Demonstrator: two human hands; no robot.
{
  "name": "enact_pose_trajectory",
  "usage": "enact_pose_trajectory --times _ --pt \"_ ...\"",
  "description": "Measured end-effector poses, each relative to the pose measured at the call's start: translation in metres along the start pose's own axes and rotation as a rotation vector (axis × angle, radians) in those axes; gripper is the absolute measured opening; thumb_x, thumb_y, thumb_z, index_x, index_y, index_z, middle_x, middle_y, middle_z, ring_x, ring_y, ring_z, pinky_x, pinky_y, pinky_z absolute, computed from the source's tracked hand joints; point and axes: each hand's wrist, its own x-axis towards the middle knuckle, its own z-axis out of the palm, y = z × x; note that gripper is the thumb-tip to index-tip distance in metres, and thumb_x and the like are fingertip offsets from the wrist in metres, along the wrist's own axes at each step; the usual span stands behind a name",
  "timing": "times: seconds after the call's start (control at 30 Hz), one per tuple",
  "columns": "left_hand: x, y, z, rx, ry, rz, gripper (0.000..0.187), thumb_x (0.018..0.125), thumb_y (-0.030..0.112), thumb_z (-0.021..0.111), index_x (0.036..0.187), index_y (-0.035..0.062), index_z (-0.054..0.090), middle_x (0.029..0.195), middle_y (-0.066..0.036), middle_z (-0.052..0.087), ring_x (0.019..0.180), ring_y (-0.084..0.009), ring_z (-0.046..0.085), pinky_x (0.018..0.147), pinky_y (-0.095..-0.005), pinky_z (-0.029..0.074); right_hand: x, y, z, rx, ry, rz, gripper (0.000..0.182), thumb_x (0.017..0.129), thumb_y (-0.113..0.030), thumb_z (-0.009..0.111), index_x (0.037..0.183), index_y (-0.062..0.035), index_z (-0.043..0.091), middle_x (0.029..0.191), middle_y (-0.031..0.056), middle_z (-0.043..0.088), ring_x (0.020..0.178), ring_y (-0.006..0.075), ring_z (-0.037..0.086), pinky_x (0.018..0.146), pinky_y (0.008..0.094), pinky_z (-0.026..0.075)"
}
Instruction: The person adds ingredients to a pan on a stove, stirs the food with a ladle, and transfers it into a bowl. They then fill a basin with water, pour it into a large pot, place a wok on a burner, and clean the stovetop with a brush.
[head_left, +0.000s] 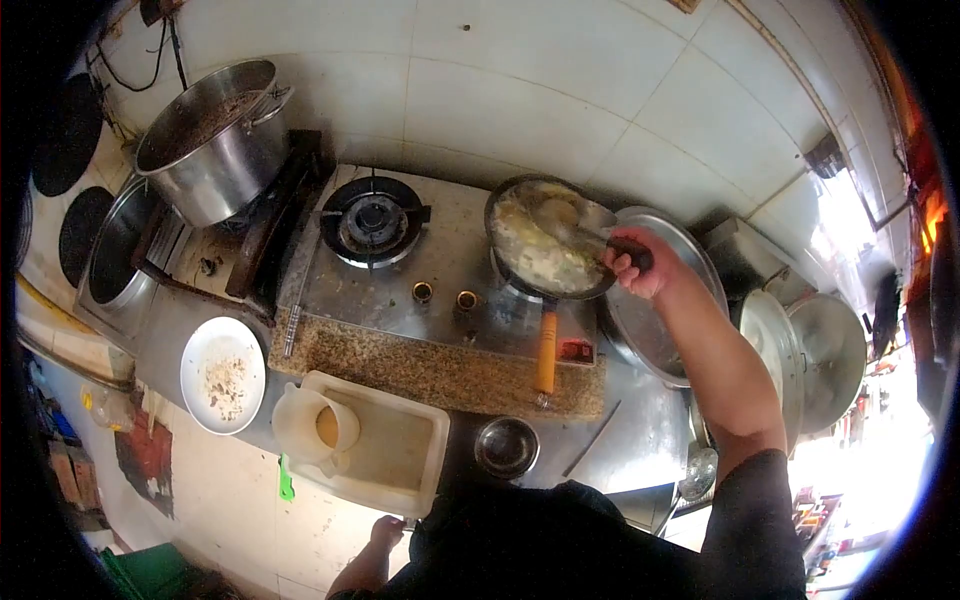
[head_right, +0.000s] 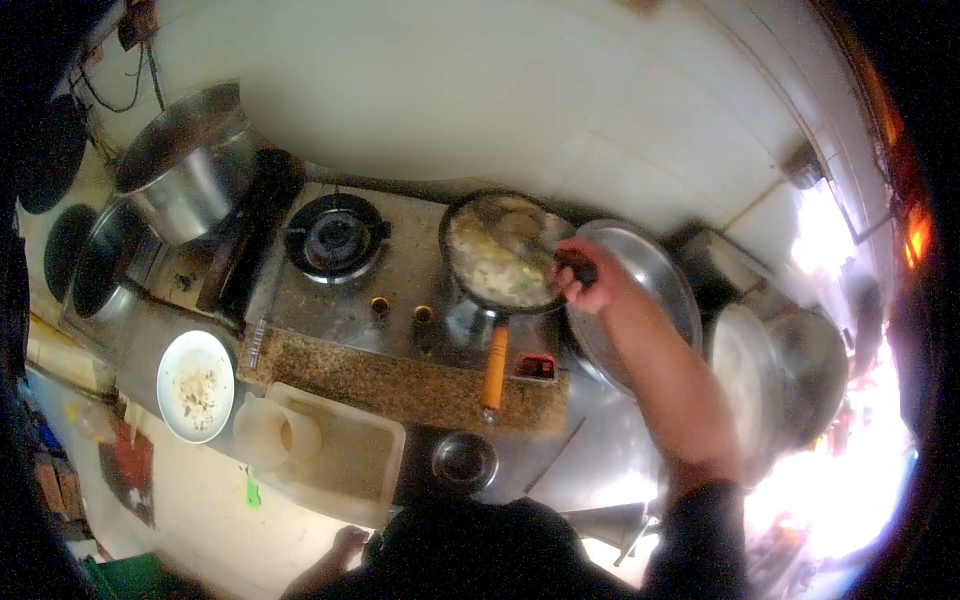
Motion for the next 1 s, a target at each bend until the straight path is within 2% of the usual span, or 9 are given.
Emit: enact_pose_trajectory --times 0.03,0.07,0.13,0.23,0.67,0.73,0.87,0.93,1.0 --pt "-0.008 0.015 -0.001 -0.073 -0.021 -0.161 0.018 0.073 0.019 0.056 0.089 0.014 0.063 0.089 -0.011 0.061 0.087 -0.0285 0.059 0.077 -0.037 0.047 0.003 -0.003 -0.004 0.012 -0.03 0.002 0.025 0.077 -0.026 0.058 0.083 -0.005 0.045 0.069 0.0099 0.055 0.044 0.0146 0.051 0.029 0.0222 0.034" --pt "-0.005 0.009 -0.002 -0.073 -0.02 -0.161 0.018 0.073 0.019 0.056 0.089 0.014 0.063 0.089 -0.011 0.061 0.087 -0.0285 0.059 0.077 -0.037 0.047 0.004 -0.005 -0.004 0.013 -0.031 0.002 0.025 0.077 -0.026 0.058 0.083 -0.005 0.045 0.069 0.0099 0.055 0.044 0.0146 0.051 0.029 0.0222 0.034" --pt "0.011 -0.021 0.001 0.183 0.044 0.256 0.017 0.072 0.021 0.058 0.086 0.0125 0.064 0.085 -0.012 0.062 0.083 -0.0296 0.06 0.073 -0.0383 0.047 0.006 -0.008 -0.006 0.084 -0.085 0.071 0.024 0.078 -0.025 0.057 0.084 -0.0045 0.045 0.072 0.0113 0.056 0.046 0.0152 0.051 0.032 0.0235 0.036" --pt "0.002 -0.003 0.001 0.129 0.077 0.057 0.015 0.072 0.02 0.059 0.081 0.0101 0.064 0.084 -0.013 0.063 0.082 -0.0309 0.06 0.072 -0.0396 0.047 0.009 -0.015 -0.01 0.137 -0.148 0.165 0.023 0.079 -0.023 0.056 0.086 -0.0038 0.045 0.077 0.0124 0.056 0.05 0.0157 0.052 0.035 0.0247 0.039" --pt "-0.004 0.007 0.0 0.165 0.038 -0.016 0.018 0.072 0.021 0.06 0.084 0.0092 0.065 0.087 -0.015 0.063 0.085 -0.0322 0.059 0.074 -0.039 0.047 0.012 -0.018 -0.024 0.299 -0.395 0.168 0.023 0.081 -0.021 0.052 0.091 -0.0012 0.045 0.084 0.0109 0.053 0.056 0.0152 0.052 0.041 0.025 0.037" --pt "0.005 -0.01 0.001 0.238 0.039 0.153 0.02 0.073 0.023 0.059 0.086 0.0089 0.065 0.089 -0.015 0.063 0.086 -0.0318 0.059 0.075 -0.0386 0.047 0.013 -0.018 -0.028 0.328 -0.419 0.172 0.023 0.082 -0.021 0.051 0.092 -0.0004 0.045 0.084 0.0106 0.053 0.057 0.0154 0.053 0.042 0.0256 0.037" --pt "0.01 -0.013 -0.003 0.298 0.003 0.22 0.022 0.075 0.026 0.057 0.086 0.0085 0.065 0.088 -0.015 0.063 0.086 -0.0308 0.06 0.075 -0.0384 0.047 0.013 -0.015 -0.033 0.371 -0.441 0.194 0.024 0.081 -0.021 0.051 0.091 -0.0004 0.045 0.084 0.0107 0.053 0.056 0.0155 0.053 0.042 0.0257 0.038" --pt "-0.007 0.011 -0.006 0.131 0.085 0.012 0.026 0.076 0.029 0.057 0.087 0.0068 0.065 0.087 -0.015 0.063 0.085 -0.0303 0.06 0.075 -0.0385 0.047 0.01 -0.013 -0.03 0.344 -0.43 0.171 0.024 0.082 -0.022 0.052 0.09 -0.0005 0.045 0.083 0.0109 0.053 0.055 0.0154 0.052 0.041 0.0248 0.037" --pt "-0.004 0.012 -0.007 0.165 0.073 0.015 0.028 0.075 0.03 0.057 0.086 0.0056 0.064 0.087 -0.016 0.063 0.085 -0.0304 0.06 0.075 -0.0384 0.047 0.006 -0.011 -0.028 0.329 -0.384 0.167 0.024 0.081 -0.022 0.052 0.089 -0.0008 0.045 0.081 0.0106 0.053 0.054 0.0151 0.051 0.039 0.0243 0.036"
